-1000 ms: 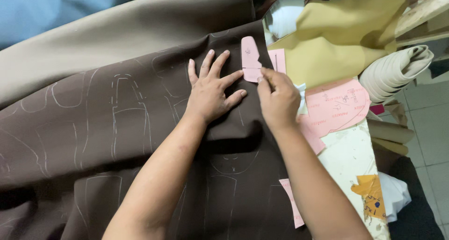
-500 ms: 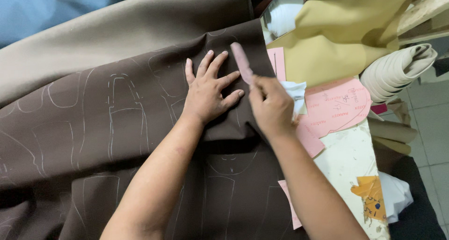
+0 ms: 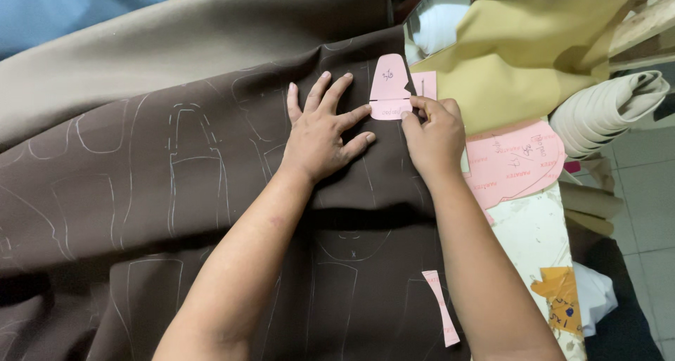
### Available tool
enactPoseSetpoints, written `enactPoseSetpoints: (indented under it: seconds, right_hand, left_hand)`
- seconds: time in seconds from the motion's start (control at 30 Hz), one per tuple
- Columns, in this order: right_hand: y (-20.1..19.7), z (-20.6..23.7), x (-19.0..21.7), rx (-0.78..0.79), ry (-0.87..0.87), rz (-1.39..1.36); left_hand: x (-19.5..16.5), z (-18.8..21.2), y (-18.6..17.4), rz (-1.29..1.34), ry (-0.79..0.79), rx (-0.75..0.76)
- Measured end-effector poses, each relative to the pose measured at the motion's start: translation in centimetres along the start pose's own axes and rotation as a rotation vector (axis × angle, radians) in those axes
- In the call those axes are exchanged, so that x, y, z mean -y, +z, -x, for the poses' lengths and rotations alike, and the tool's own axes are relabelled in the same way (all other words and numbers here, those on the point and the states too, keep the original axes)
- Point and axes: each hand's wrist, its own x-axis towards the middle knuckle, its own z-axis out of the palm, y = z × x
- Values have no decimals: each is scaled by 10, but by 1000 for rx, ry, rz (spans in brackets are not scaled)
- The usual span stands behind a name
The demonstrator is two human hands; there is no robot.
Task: The person lays small pink paper pattern pieces on a large sheet of brown leather-like material and traces around them with a marking pen. They reposition the patterns, smooth and pull the material flat, and place additional pattern pieces on different areas of the sheet.
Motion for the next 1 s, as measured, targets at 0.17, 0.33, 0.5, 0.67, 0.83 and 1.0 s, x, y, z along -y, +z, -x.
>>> enactPoseSetpoints:
  seconds: [0.17, 0.33, 0.5, 0.67, 0.83, 1.0]
  right_hand:
    - [-4, 0, -1, 4, -17, -28]
    - [-6, -1, -1, 36, -2, 16]
    - [-7, -2, 0, 57, -3, 51]
    - [-9, -1, -1, 68, -69, 33]
    - [-11, -2, 0, 78, -83, 18]
    - [-11, -2, 1, 71, -119, 50]
  left_hand:
    - [-2, -2, -1, 12, -6, 10]
    - [-3, -2, -2, 14, -8, 15]
    - [-3, -2, -1, 4, -18, 30]
    - [-4, -3, -2, 3, -36, 53]
    - [-4, -3, -3, 6, -39, 56]
    - [-3, -4, -2, 9, -42, 56]
